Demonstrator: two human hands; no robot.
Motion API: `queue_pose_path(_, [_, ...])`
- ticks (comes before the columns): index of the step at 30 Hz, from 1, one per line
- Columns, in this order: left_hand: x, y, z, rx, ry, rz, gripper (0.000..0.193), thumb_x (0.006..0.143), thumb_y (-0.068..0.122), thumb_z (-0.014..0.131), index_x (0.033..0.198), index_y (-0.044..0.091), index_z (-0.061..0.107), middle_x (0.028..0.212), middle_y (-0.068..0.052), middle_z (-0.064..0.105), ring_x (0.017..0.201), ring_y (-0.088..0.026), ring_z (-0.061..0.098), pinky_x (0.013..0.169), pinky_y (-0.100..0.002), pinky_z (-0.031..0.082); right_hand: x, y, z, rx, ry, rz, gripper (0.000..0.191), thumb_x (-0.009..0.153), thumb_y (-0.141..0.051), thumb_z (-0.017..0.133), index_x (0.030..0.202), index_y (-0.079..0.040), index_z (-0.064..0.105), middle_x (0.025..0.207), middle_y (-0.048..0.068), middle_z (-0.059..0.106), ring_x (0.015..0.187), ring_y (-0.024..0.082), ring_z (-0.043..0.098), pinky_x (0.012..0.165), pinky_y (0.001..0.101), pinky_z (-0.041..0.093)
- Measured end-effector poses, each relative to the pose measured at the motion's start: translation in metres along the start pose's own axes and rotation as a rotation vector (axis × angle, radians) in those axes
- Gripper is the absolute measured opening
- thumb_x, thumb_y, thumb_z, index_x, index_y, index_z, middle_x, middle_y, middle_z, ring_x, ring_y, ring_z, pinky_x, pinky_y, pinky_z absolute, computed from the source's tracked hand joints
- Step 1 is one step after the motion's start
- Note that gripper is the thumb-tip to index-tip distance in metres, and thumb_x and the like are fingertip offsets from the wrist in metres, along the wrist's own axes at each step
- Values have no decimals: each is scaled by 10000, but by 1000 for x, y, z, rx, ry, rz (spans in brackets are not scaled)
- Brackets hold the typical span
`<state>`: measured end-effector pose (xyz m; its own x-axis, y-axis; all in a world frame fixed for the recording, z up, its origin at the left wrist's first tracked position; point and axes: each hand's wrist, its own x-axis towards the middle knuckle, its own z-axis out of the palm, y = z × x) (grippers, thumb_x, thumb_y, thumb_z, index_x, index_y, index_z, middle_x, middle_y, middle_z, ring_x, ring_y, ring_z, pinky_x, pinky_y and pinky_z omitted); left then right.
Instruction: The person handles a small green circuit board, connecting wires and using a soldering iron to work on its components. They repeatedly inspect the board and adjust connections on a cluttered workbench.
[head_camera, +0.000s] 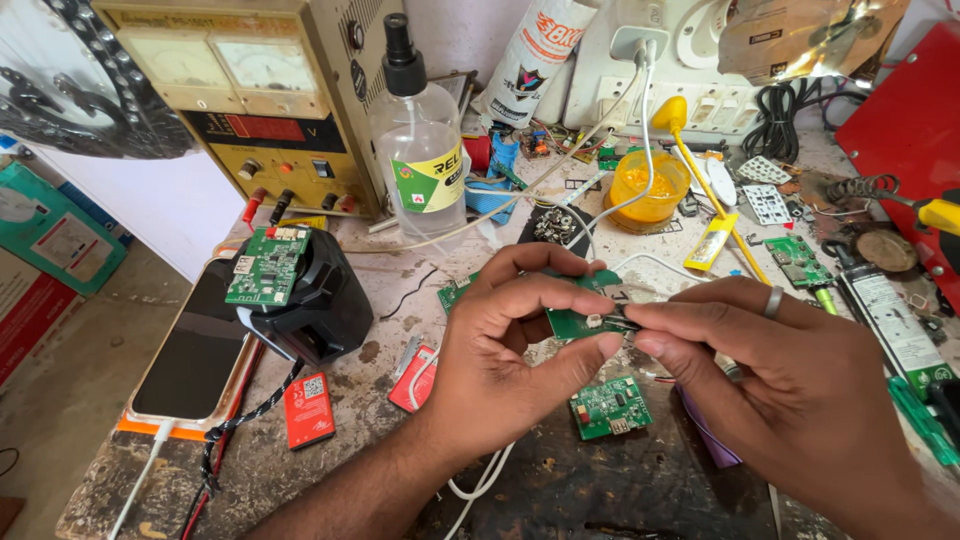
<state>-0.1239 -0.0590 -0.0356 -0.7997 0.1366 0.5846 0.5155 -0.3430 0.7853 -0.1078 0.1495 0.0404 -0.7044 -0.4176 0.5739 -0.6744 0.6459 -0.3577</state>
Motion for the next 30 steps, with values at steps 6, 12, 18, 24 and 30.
queue_pose_path(6, [0, -3, 0, 1, -5, -7, 271, 908, -11, 801, 1159, 29, 707, 1379, -130, 525, 1261, -181, 638, 1076, -338, 604, -1, -1, 1, -3, -9, 117, 217, 858, -123, 763, 1073, -130, 797, 951, 25, 796, 420, 54, 540, 358, 231, 408])
queue_pose_path(12, [1, -4, 0, 46, -7, 24, 278, 902, -11, 811, 1160, 28, 714, 1347, -128, 555, 1257, -178, 641, 1078, -332, 596, 0, -8, 4, -7, 28, 94, 232, 831, -94, 768, 1063, -97, 773, 921, 38, 783, 535, 90, 602, 428, 246, 468])
queue_pose_path(18, [1, -5, 2, 53, 25, 38, 273, 888, -23, 818, 1141, 27, 730, 1330, -117, 570, 1227, -170, 652, 1062, -324, 602, -3, -17, 11, 16, 112, 61, 224, 846, -59, 770, 1069, -69, 751, 893, 50, 767, 691, 103, 734, 568, 249, 549])
queue_pose_path(24, [0, -7, 6, 5, 50, 71, 291, 882, -67, 817, 1146, 25, 740, 1326, -115, 572, 1238, -169, 647, 1057, -324, 603, -5, -22, 13, -26, 150, 104, 227, 835, -59, 787, 1060, -68, 761, 884, 57, 775, 644, 111, 709, 530, 258, 528])
queue_pose_path(30, [-3, -7, 9, -2, 63, 74, 298, 877, -76, 817, 1147, 25, 741, 1322, -110, 570, 1225, -172, 648, 1028, -316, 603, -6, -28, 14, -18, 183, 57, 248, 850, -41, 768, 1095, -55, 741, 881, 71, 753, 668, 124, 700, 554, 262, 532])
